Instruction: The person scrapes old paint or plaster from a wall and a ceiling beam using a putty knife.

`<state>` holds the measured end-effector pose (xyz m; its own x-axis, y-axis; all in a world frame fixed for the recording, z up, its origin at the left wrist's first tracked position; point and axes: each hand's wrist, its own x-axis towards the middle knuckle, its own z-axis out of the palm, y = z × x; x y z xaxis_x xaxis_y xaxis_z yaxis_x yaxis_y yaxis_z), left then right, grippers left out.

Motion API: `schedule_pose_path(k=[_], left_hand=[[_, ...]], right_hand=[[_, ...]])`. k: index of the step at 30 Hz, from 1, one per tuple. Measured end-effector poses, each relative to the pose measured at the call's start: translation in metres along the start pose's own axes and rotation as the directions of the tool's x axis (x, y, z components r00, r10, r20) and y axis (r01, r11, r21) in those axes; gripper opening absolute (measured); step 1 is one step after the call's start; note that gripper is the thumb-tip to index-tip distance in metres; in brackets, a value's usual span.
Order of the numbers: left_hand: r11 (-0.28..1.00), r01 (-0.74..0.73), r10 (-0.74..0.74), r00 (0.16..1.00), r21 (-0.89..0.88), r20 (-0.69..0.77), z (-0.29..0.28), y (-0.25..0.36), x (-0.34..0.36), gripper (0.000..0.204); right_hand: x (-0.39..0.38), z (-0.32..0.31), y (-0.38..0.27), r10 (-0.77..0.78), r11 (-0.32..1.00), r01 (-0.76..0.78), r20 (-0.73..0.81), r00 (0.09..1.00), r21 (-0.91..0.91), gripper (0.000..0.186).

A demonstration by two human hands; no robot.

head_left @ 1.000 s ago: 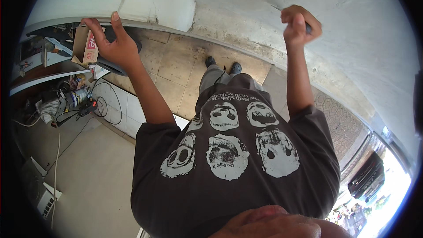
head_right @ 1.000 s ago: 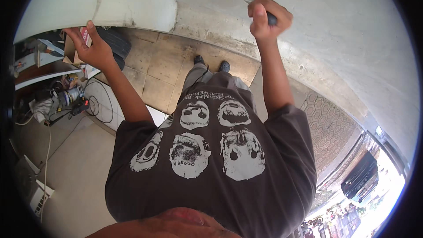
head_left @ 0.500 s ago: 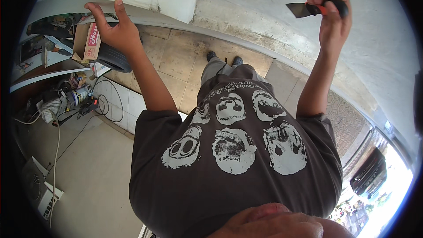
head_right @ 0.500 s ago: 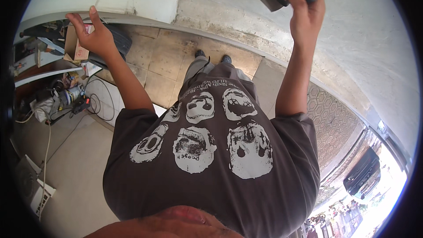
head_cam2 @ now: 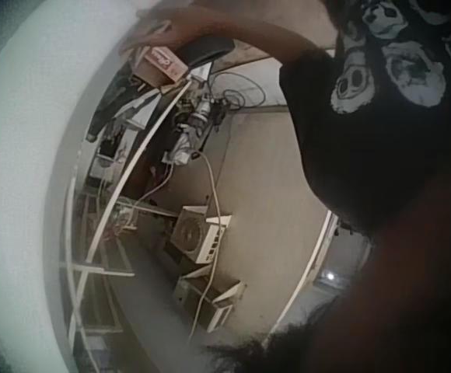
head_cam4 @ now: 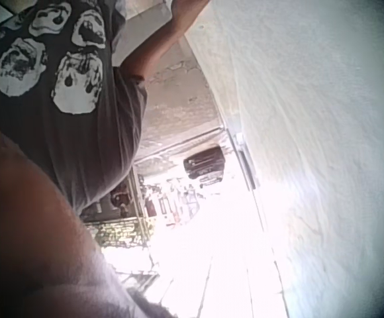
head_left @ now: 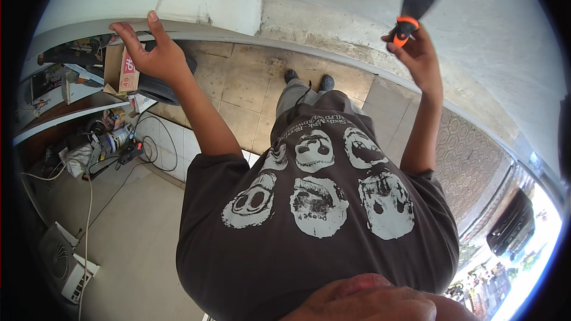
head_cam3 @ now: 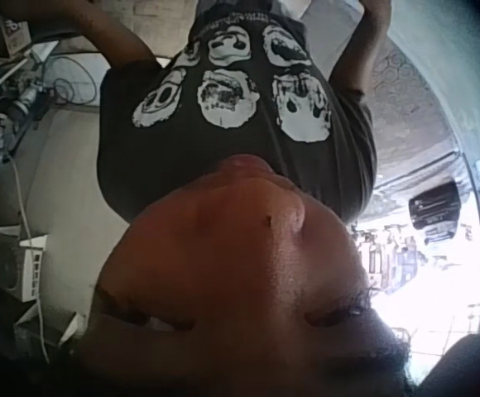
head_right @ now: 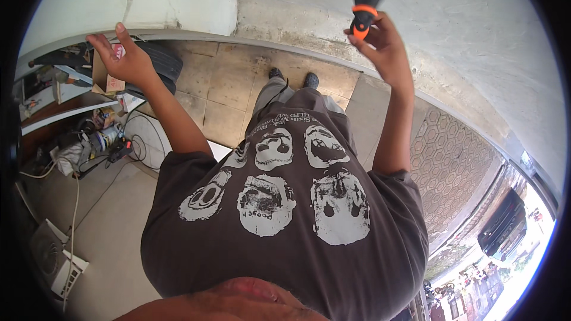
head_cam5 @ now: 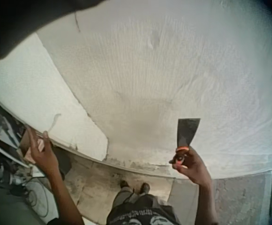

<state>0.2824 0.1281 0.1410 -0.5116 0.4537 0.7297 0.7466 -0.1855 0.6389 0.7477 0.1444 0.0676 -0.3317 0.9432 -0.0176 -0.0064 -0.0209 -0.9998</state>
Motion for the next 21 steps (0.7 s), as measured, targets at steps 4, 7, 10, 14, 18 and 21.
schedule_pose_path(k=[4, 7, 10, 14, 18, 21], left_hand=[[1.0, -0.012, 0.012, 1.0, 0.0, 0.01, -0.002, 0.0, 0.001, 0.079], [1.0, 0.005, -0.006, 1.0, 0.013, 0.016, -0.002, 0.001, 0.001, 0.079], [1.0, 0.011, -0.011, 1.0, 0.011, 0.023, -0.003, 0.003, 0.002, 0.078], [0.999, 0.029, -0.03, 0.999, 0.044, 0.021, -0.004, 0.003, 0.001, 0.077], [0.998, -0.029, 0.028, 0.999, 0.047, 0.016, -0.004, 0.001, 0.002, 0.077], [0.996, -0.056, 0.054, 0.998, 0.069, 0.024, -0.005, 0.0, 0.003, 0.076]], right_hand=[[-0.015, 0.047, 0.083, 0.144, 0.933, -0.129, 0.021, 0.989, -0.335, 0.039], [-0.015, 0.091, 0.109, 0.339, 0.819, -0.255, 0.075, 0.938, -0.514, 0.044], [0.001, 0.12, 0.092, 0.263, 0.848, -0.156, 0.146, 0.954, -0.507, 0.038], [0.041, 0.122, 0.05, -0.026, 0.824, 0.09, 0.122, 0.992, -0.559, 0.028], [0.091, 0.122, 0.034, -0.196, 0.705, 0.205, 0.092, 0.976, -0.678, 0.026], [0.13, 0.14, 0.034, -0.298, 0.633, 0.218, 0.026, 0.954, -0.743, 0.022]])
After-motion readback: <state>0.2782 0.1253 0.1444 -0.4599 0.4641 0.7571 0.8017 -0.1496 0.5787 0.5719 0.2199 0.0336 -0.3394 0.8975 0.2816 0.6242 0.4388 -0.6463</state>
